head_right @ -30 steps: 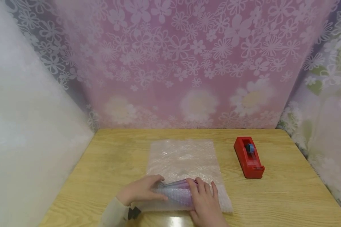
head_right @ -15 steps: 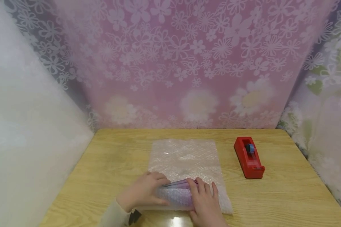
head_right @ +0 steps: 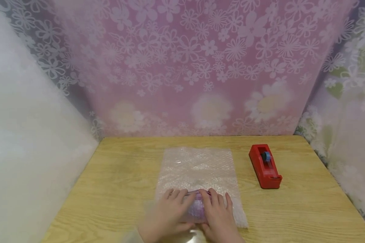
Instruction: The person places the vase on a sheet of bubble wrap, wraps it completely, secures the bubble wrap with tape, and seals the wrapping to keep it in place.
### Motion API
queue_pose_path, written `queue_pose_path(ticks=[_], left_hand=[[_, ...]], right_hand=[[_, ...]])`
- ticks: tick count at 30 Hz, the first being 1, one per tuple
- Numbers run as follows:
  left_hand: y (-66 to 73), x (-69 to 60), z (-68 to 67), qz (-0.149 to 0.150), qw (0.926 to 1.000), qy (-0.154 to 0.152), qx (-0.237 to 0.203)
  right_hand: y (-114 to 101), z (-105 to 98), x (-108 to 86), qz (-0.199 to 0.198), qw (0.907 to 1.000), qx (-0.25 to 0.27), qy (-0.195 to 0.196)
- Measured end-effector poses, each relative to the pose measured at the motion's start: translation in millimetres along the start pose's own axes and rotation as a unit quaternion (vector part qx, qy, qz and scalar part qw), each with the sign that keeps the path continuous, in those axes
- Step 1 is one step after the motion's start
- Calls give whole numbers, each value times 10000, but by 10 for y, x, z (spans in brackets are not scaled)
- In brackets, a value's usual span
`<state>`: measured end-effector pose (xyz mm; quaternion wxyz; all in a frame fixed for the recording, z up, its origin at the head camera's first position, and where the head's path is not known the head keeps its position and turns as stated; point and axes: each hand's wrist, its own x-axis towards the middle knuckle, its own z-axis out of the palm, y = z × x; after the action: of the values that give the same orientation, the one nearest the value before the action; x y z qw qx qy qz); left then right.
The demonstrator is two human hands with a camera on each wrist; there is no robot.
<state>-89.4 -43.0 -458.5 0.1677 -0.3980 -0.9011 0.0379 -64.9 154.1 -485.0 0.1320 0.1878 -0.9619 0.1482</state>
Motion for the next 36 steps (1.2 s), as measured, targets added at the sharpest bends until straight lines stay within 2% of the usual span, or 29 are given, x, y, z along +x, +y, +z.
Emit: queue_pose_path(ticks=[3, 8, 11, 13, 18, 21, 23, 28, 31, 36], left_hand=[[121, 0, 28, -227, 9996, -110, 118], [310, 64, 133, -624, 9950, -155, 768], [373, 117, 202, -789, 9912, -210, 1044], [389, 147, 238, -889, 9897, -133, 1112], [373, 208, 288, -1020, 9867, 189, 1249], [343, 235, 284, -1059, 9853, 265, 1312], [330, 256, 263, -1085, 9856, 219, 1278], [297, 295, 189, -1076, 9881, -150, 1086], [269, 299, 155, -987, 9896, -350, 985], [205, 304, 85, -756, 9919, -432, 924]], right_hand=[[3, 2, 6, 9, 10000, 24, -49], [16, 4, 14, 83, 9999, 102, -71], [34, 11, 25, 116, 9998, 69, -114], [44, 14, 41, 157, 9996, 42, -212], [40, 9, 66, 338, 9982, 43, -501], [28, 9, 71, 354, 9982, 17, -477], [25, 6, 69, 339, 9985, -36, -430], [18, 3, 68, 367, 9985, -56, -395], [17, 12, 60, 369, 9986, -4, -380], [16, 26, 33, 360, 9990, 118, -235]])
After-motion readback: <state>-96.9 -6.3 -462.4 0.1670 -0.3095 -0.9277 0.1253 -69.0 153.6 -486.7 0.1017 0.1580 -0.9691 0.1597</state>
